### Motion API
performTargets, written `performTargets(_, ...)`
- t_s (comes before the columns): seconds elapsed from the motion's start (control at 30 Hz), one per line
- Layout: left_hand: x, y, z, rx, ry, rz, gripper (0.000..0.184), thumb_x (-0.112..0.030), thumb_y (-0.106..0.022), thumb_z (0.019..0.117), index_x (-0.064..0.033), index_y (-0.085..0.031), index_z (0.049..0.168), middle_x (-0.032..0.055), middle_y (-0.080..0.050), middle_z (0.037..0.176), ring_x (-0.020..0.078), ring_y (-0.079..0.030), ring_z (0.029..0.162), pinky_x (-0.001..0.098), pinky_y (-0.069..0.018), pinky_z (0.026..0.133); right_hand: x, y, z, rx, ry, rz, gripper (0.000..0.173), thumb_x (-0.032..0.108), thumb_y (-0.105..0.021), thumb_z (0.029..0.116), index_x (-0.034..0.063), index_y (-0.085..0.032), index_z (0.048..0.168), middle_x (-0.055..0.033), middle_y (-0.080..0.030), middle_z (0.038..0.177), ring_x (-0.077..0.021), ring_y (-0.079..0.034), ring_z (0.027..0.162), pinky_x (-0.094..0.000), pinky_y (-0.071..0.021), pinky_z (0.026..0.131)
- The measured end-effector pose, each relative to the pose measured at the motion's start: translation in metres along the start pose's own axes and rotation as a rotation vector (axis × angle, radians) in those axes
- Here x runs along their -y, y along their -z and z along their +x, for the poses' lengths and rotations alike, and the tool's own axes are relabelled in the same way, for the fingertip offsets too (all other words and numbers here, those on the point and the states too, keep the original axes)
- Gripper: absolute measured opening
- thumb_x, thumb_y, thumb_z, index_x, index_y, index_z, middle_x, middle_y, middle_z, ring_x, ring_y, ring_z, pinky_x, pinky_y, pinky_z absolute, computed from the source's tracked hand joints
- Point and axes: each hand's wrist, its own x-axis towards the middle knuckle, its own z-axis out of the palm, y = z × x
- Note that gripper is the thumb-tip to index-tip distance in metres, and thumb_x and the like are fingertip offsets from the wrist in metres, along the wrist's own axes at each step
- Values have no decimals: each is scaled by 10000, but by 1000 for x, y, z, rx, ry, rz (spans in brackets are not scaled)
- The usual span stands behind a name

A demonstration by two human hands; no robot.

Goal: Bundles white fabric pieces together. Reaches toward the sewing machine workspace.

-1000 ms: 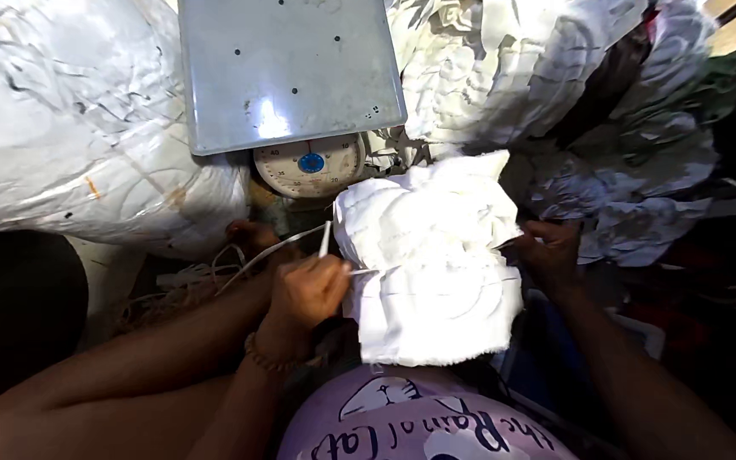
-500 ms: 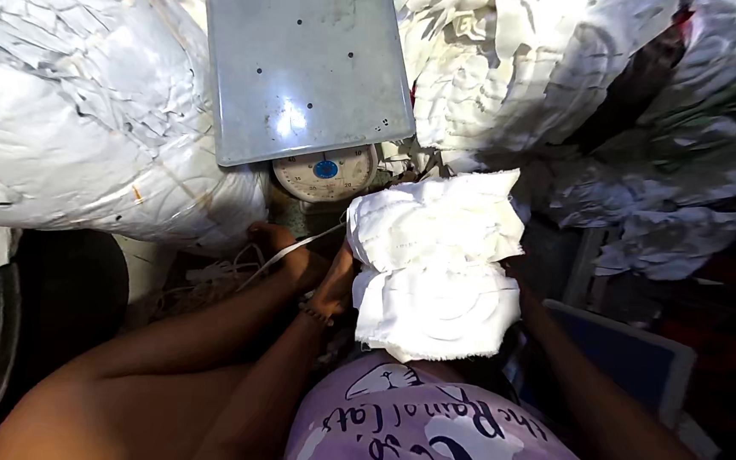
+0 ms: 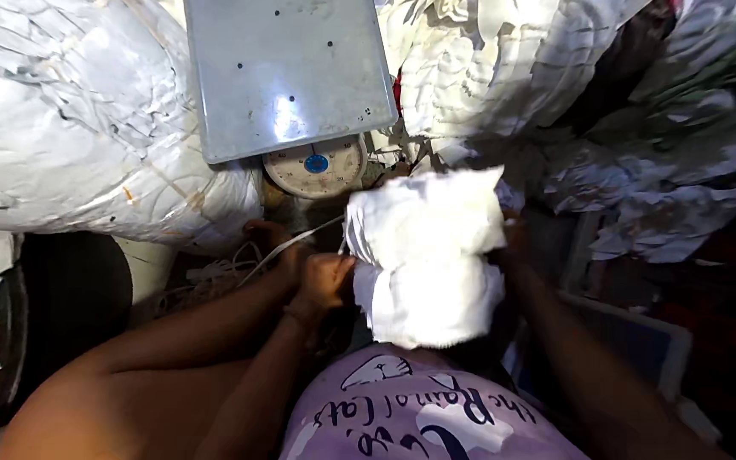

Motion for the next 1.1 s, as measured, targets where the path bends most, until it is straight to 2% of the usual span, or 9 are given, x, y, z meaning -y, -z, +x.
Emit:
performTargets(0.03, -3, -9, 1, -32, 50, -10, 413, -173, -543, 1005, 62, -690, 698, 191, -673, 664, 320, -703, 648, 476, -575, 654, 7, -6, -1, 9, -89, -47, 361, 6, -541, 1011, -155, -524, 1334, -300, -626, 1226, -294, -647, 1093, -440, -507, 992)
performTargets(0.13, -43, 4, 21, 34, 452, -255, 336, -98, -472, 1029, 129, -696, 922, 201, -706, 851, 238, -692, 850, 401, -539, 848, 13, -24, -9, -176, -153, 465, 190, -41, -414, 984, 82, -556, 952, 110, -598, 686, 50, -562, 580, -132, -499, 562)
performTargets(0.23, -101, 54, 56, 161, 770, -662, 262, -25, -376, 1087, 128, -550, 1211, 141, -591, 1040, 65, -550, 928, 200, -461, 879, 30, -22, -58, -72, -474, 686, 226, 114, -281, 1115, 63, -498, 1077, 74, -543, 727, 42, -540, 600, -142, -495, 563)
performTargets(0.3, -87, 59, 52, 128, 426, -644, 284, 13, -410, 1055, 243, -529, 1171, 301, -618, 1058, 156, -597, 951, 203, -484, 848, 25, -22, -97, -42, -499, 666, 193, 37, -331, 1083, -44, -485, 1166, 9, -561, 854, 24, -568, 723, -157, -512, 657)
performTargets(0.37, -131, 94, 82, 431, 724, -322, 286, 29, -402, 1069, 208, -549, 1236, 312, -611, 1226, 239, -584, 1102, 286, -443, 992, 8, -21, -127, 9, -478, 697, 201, 24, -335, 1082, -67, -473, 1197, 9, -596, 905, 20, -613, 789, -165, -541, 716)
performTargets(0.53, -38, 43, 127, 450, 198, -23, 370, -225, -500, 1063, 70, -711, 986, 255, -696, 902, 418, -686, 909, 623, -504, 845, 17, -16, -93, -225, -349, 963, 415, 324, -200, 1125, 203, -561, 960, 121, -619, 646, 16, -582, 533, -187, -524, 501)
performTargets(0.63, -45, 92, 139, 267, -20, 100, 511, -422, -507, 1051, 1, -691, 832, 148, -638, 701, 317, -643, 679, 570, -506, 671, 15, 9, -76, -291, -186, 916, 502, 198, -223, 1089, 239, -528, 693, 140, -441, 459, 36, -378, 359, -138, -369, 377)
performTargets(0.73, -70, 139, 137, 166, -237, 211, 528, -525, -611, 958, -57, -659, 718, 82, -596, 627, 241, -587, 574, 479, -461, 553, 14, 11, -77, -281, -84, 893, 469, 142, -275, 1071, 237, -523, 685, 134, -437, 463, 31, -371, 366, -145, -364, 380)
performTargets(1.1, -150, 118, -22, 181, -5, 25, 477, -432, -606, 992, -103, -600, 647, 21, -527, 556, 130, -531, 511, 314, -452, 483, 92, 68, -26, -366, 856, 322, 245, 191, -780, 899, 284, -558, 852, 185, -619, 770, 29, -599, 651, -171, -526, 580)
